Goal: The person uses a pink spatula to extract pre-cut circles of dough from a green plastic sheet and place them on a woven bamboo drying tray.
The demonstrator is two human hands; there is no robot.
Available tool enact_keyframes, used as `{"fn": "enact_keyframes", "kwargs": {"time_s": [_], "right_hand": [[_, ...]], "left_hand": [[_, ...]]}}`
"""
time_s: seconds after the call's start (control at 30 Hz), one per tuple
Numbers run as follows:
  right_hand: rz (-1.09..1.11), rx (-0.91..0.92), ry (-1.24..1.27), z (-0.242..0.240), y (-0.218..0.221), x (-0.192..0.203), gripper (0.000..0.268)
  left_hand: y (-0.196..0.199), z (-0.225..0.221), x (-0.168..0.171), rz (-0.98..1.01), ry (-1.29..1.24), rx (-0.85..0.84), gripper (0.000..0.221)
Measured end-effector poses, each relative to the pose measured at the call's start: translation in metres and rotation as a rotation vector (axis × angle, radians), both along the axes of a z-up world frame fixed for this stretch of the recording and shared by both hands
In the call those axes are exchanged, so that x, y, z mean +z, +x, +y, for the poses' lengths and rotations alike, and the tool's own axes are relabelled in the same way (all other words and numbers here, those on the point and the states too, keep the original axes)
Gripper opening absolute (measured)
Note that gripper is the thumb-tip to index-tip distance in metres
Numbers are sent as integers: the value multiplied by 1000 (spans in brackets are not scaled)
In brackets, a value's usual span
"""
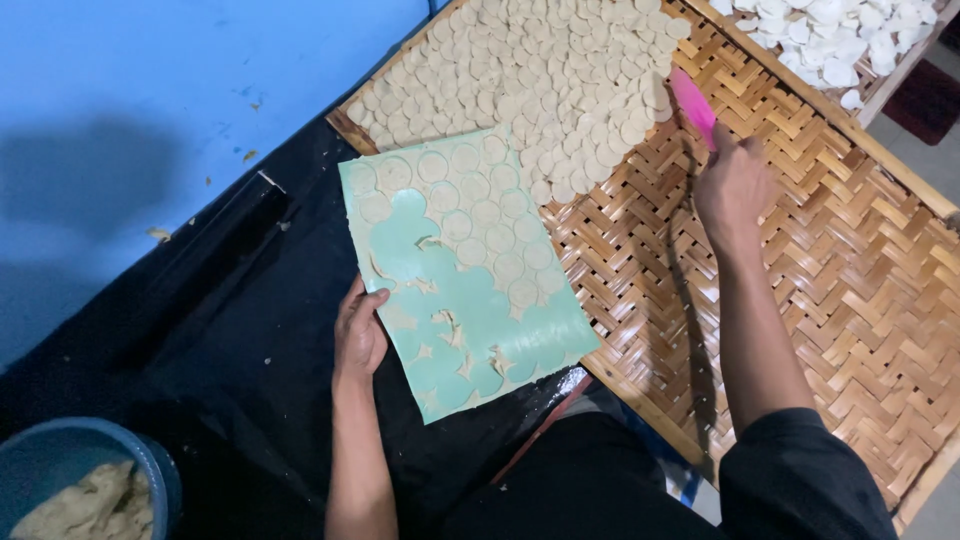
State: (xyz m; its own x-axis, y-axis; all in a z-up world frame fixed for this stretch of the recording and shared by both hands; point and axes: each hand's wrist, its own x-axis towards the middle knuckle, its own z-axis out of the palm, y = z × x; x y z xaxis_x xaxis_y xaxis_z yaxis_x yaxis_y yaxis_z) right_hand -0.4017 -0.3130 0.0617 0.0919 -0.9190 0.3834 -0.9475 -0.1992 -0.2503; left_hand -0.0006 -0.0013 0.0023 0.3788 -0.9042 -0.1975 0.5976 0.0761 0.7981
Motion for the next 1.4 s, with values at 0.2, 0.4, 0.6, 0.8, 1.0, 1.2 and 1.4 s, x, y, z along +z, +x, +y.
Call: {"fn": "enact_keyframes", "kwargs": {"time_s": [0.2, 0.4, 0.6, 0.8, 1.0, 1.2, 1.4], "right_hand": [[45, 0, -32, 0, 2, -12, 42], [-353, 306, 176, 89, 68, 13, 32], [-411, 499, 379, 150, 133, 9, 35], [-333, 547, 220, 151, 154, 9, 35], [-277, 537, 192, 158, 167, 24, 34], [-262, 527, 291, 147, 167, 7, 31], [-285, 534, 282, 140, 173, -9, 29]], "left_hand": [[1, 0, -2, -14, -22, 1, 58], [1, -2, -4, -6, -37, 6, 60], [-1, 1, -3, 7, -46, 5, 58], [1, 0, -1, 6, -52, -8, 59], [2, 2, -4, -14, -54, -20, 58], [2, 1, -1, -16, -58, -24, 58], [1, -1, -3, 0, -60, -18, 58]]}}
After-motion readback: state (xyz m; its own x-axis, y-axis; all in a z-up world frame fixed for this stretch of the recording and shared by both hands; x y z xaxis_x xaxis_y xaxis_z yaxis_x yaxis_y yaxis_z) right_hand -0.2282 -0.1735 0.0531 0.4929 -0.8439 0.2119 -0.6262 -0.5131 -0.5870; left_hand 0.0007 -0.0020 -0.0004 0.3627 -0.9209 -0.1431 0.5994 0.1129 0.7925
